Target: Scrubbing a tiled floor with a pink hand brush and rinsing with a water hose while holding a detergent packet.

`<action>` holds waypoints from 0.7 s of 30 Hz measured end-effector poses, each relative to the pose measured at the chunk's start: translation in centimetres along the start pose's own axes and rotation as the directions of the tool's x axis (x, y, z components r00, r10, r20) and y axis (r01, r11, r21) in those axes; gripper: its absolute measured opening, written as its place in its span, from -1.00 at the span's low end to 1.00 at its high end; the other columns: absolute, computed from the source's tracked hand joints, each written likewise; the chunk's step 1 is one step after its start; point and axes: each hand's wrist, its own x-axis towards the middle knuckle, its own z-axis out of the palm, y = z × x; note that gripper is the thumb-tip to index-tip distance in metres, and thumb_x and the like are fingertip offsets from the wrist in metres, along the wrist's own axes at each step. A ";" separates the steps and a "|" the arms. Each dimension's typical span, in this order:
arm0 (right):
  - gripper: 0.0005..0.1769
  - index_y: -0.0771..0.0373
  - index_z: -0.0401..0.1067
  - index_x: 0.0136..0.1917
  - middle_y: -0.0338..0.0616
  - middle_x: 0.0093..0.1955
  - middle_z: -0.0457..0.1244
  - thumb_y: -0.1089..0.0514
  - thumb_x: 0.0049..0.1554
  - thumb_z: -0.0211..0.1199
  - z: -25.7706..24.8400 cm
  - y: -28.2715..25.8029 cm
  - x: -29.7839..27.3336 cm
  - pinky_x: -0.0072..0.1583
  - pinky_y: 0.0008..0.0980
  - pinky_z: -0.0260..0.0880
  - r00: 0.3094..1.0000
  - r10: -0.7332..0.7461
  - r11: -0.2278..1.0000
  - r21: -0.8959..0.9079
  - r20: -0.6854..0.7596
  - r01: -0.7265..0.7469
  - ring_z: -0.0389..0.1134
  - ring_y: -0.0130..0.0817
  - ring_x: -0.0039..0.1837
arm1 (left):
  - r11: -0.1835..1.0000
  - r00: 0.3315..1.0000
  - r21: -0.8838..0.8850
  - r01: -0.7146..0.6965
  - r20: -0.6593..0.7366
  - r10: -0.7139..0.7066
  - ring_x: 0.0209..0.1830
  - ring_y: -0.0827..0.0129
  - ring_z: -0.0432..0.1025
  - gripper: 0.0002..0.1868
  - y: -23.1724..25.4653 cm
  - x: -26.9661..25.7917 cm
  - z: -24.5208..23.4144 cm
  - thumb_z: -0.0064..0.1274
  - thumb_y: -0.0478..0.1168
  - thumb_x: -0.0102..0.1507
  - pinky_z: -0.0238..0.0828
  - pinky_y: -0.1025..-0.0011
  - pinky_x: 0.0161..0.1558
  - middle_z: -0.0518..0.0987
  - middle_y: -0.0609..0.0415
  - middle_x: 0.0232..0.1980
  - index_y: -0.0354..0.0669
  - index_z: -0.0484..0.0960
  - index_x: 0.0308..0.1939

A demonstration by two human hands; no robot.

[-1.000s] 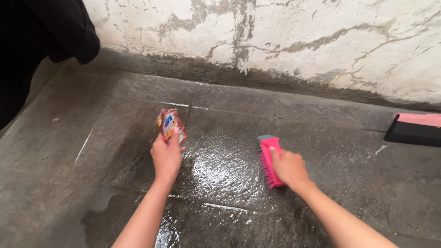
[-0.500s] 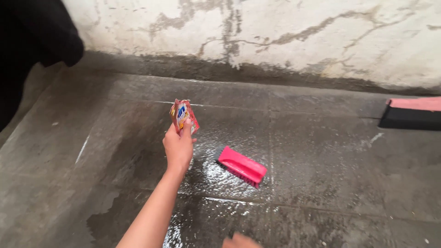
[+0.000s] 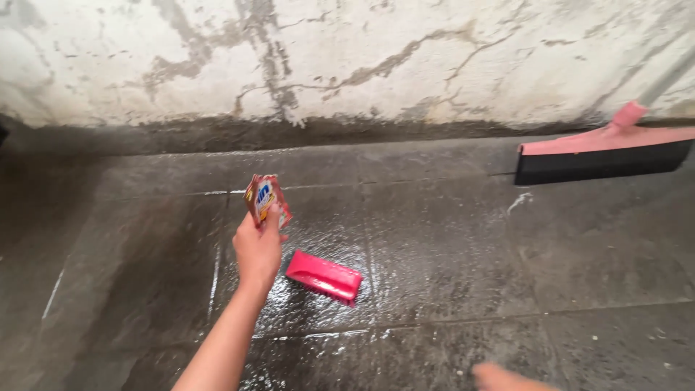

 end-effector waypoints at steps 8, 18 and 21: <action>-0.44 -0.41 0.60 0.15 -0.60 0.26 0.44 -0.32 -0.16 0.46 13.1 50.0 14.8 0.42 -0.47 0.44 0.615 0.207 0.974 0.103 -0.761 -0.201 0.51 -0.50 0.30 | 0.998 0.999 0.047 0.034 0.022 -0.035 -0.41 0.31 0.61 -0.58 2.3 -0.9 0.9 -0.08 0.10 0.38 0.41 0.35 -0.27 0.71 0.16 -0.04 0.00 0.67 0.14; -0.76 -0.33 0.70 0.00 -0.73 0.06 0.54 -0.14 0.07 0.33 -4.3 43.0 16.0 0.31 -0.61 0.38 0.684 0.164 0.986 0.133 -0.711 -0.098 0.55 -0.65 0.16 | 0.982 0.993 0.154 -0.110 -0.033 0.117 -0.34 0.26 0.61 -0.65 5.2 0.3 -1.4 -0.04 -0.01 0.38 0.55 0.31 -0.30 0.71 0.04 -0.10 -0.11 0.66 0.10; -0.74 -0.48 0.69 0.02 -0.95 0.09 0.54 -0.22 0.10 0.27 -7.8 39.7 15.5 0.30 -0.68 0.41 0.824 0.208 0.977 0.075 -0.526 -0.199 0.57 -0.78 0.18 | 0.964 0.986 0.234 -0.128 -0.076 0.150 -0.45 0.25 0.62 -0.66 5.0 1.2 -3.3 -0.04 0.06 0.39 0.42 0.33 -0.36 0.72 0.08 -0.20 -0.07 0.66 0.00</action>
